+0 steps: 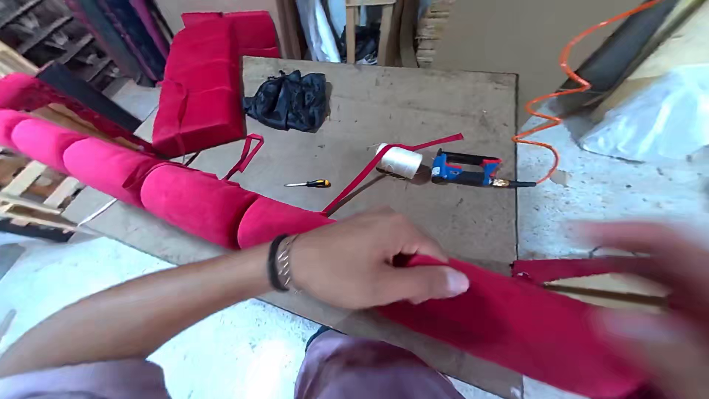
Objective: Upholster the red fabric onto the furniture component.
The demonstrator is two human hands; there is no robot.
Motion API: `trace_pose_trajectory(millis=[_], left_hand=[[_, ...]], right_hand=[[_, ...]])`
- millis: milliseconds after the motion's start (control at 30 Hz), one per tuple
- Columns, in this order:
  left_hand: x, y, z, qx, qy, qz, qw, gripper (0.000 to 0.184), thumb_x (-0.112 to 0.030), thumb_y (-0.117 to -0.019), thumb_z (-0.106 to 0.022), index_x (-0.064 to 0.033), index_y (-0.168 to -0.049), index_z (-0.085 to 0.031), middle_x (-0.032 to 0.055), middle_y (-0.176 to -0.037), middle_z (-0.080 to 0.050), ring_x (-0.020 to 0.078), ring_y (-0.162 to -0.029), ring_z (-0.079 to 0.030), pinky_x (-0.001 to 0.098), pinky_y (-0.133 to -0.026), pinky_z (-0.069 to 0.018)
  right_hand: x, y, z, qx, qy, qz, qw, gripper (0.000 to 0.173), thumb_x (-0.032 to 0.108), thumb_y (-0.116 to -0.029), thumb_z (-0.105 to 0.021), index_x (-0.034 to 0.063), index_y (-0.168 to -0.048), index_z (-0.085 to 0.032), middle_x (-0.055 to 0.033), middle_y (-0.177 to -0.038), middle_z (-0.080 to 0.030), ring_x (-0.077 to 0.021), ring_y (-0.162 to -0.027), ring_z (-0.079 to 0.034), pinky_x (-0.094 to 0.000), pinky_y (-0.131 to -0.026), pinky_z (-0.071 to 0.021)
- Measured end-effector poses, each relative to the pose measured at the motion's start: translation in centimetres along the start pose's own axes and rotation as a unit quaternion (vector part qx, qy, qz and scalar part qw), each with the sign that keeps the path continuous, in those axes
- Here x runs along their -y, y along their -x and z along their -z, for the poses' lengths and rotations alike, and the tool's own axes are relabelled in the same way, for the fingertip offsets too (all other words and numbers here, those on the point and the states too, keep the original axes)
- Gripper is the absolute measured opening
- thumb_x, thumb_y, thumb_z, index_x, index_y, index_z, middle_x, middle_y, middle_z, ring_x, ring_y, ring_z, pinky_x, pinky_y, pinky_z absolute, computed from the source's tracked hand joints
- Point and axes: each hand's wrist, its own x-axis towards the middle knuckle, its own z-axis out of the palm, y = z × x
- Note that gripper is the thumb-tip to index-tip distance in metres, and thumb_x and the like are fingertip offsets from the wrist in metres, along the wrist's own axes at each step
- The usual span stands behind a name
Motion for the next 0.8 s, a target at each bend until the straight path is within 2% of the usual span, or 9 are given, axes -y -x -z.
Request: trace_pose_trajectory(millis=[33, 100, 167, 267, 333, 400, 500, 667, 800], left_hand=[[0.6, -1.0, 0.6, 0.018, 0.003, -0.029, 0.999, 0.034, -0.018, -0.1057, -0.054, -0.0027, -0.081, -0.071, -0.0027, -0.067, -0.061, 0.0019, -0.064, -0.058, 0.0207, -0.058, -0.0494], [1.8, -2.5, 1.6, 0.043, 0.014, -0.079, 0.996, 0.035, -0.015, -0.1060, -0.052, -0.0030, -0.077, -0.068, -0.0017, -0.067, -0.059, 0.0036, -0.063, -0.056, 0.0223, -0.057, -0.0468], [2.9, -3.7, 2.8, 0.048, 0.044, -0.116, 0.991, 0.037, -0.013, -0.1065, -0.050, -0.0030, -0.073, -0.064, -0.0012, -0.064, -0.056, 0.0042, -0.061, -0.054, 0.0221, -0.056, -0.0444], [4.7, -5.2, 4.0, 0.040, 0.061, -0.170, 0.983, 0.037, -0.011, -0.1075, -0.046, -0.0023, -0.075, -0.063, -0.0013, -0.068, -0.058, 0.0035, -0.066, -0.056, 0.0220, -0.061, -0.0465], [6.4, -6.3, 5.0, 0.042, -0.006, -0.108, 0.993, 0.041, -0.024, -0.1100, -0.039, 0.0004, -0.098, -0.070, 0.0040, -0.088, -0.068, 0.0075, -0.084, -0.064, 0.0284, -0.077, -0.0541], [9.1, -7.2, 5.7, 0.118, -0.057, 0.063, 0.989, 0.059, -0.044, -0.1123, -0.023, -0.0052, -0.134, -0.062, 0.0119, -0.124, -0.069, 0.0193, -0.114, -0.066, 0.0440, -0.100, -0.0526], [11.9, -7.9, 4.3, 0.208, -0.058, 0.093, 0.972, 0.053, -0.042, -0.1118, -0.036, -0.0029, -0.127, -0.067, 0.0140, -0.115, -0.071, 0.0206, -0.107, -0.067, 0.0466, -0.098, -0.0529], [12.1, -8.2, 4.5, 0.234, -0.097, 0.091, 0.963, 0.051, -0.042, -0.1111, -0.038, -0.0033, -0.133, -0.063, 0.0170, -0.118, -0.069, 0.0245, -0.108, -0.067, 0.0484, -0.098, -0.0520], [11.9, -8.4, 5.8, 0.216, -0.180, 0.108, 0.954, 0.048, -0.047, -0.1093, -0.043, -0.0096, -0.132, -0.063, 0.0137, -0.105, -0.071, 0.0243, -0.094, -0.069, 0.0492, -0.087, -0.0557]], right_hand=[[-1.5, -0.6, -3.3, 0.027, 0.068, 0.011, 0.997, 0.052, 0.045, -0.1014, -0.060, 0.0132, -0.142, -0.059, -0.0027, -0.126, -0.069, -0.0102, -0.114, -0.066, -0.0370, -0.096, -0.0577], [-2.7, -2.8, -8.8, 0.004, 0.127, 0.017, 0.992, 0.040, 0.059, -0.0982, -0.057, 0.0250, -0.115, -0.071, 0.0088, -0.109, -0.071, -0.0073, -0.111, -0.065, -0.0399, -0.092, -0.0577], [-2.8, -4.6, -10.2, -0.029, 0.124, 0.011, 0.992, 0.028, 0.051, -0.0989, -0.059, 0.0274, -0.094, -0.074, 0.0147, -0.096, -0.071, -0.0042, -0.105, -0.065, -0.0402, -0.097, -0.0533], [-2.7, -5.5, -10.1, -0.046, 0.090, 0.028, 0.994, 0.024, 0.037, -0.1021, -0.059, 0.0247, -0.093, -0.078, 0.0161, -0.091, -0.074, 0.0013, -0.090, -0.068, -0.0266, -0.089, -0.0577], [-2.5, -5.2, -10.0, -0.036, 0.080, 0.001, 0.996, 0.026, 0.035, -0.1040, -0.057, 0.0231, -0.096, -0.078, 0.0148, -0.087, -0.073, 0.0028, -0.081, -0.067, -0.0202, -0.075, -0.0576], [-2.1, -4.9, -10.2, -0.026, 0.065, -0.019, 0.997, 0.024, 0.033, -0.1045, -0.056, 0.0223, -0.098, -0.077, 0.0131, -0.090, -0.073, 0.0009, -0.083, -0.068, -0.0218, -0.074, -0.0580], [-1.3, -3.7, -10.3, -0.067, -0.011, 0.000, 0.998, 0.025, 0.026, -0.1058, -0.056, 0.0139, -0.100, -0.077, 0.0060, -0.095, -0.076, -0.0056, -0.088, -0.071, -0.0251, -0.079, -0.0619], [-1.0, 8.3, -14.2, -0.093, -0.222, 0.032, 0.970, 0.042, 0.046, -0.1083, -0.045, 0.0152, -0.098, -0.071, -0.0018, -0.099, -0.075, -0.0196, -0.093, -0.074, -0.0389, -0.085, -0.0637], [-1.5, 19.3, -16.8, -0.199, -0.242, 0.016, 0.949, 0.035, 0.044, -0.1092, -0.043, 0.0228, -0.102, -0.070, 0.0057, -0.083, -0.072, -0.0128, -0.083, -0.073, -0.0419, -0.091, -0.0611]])
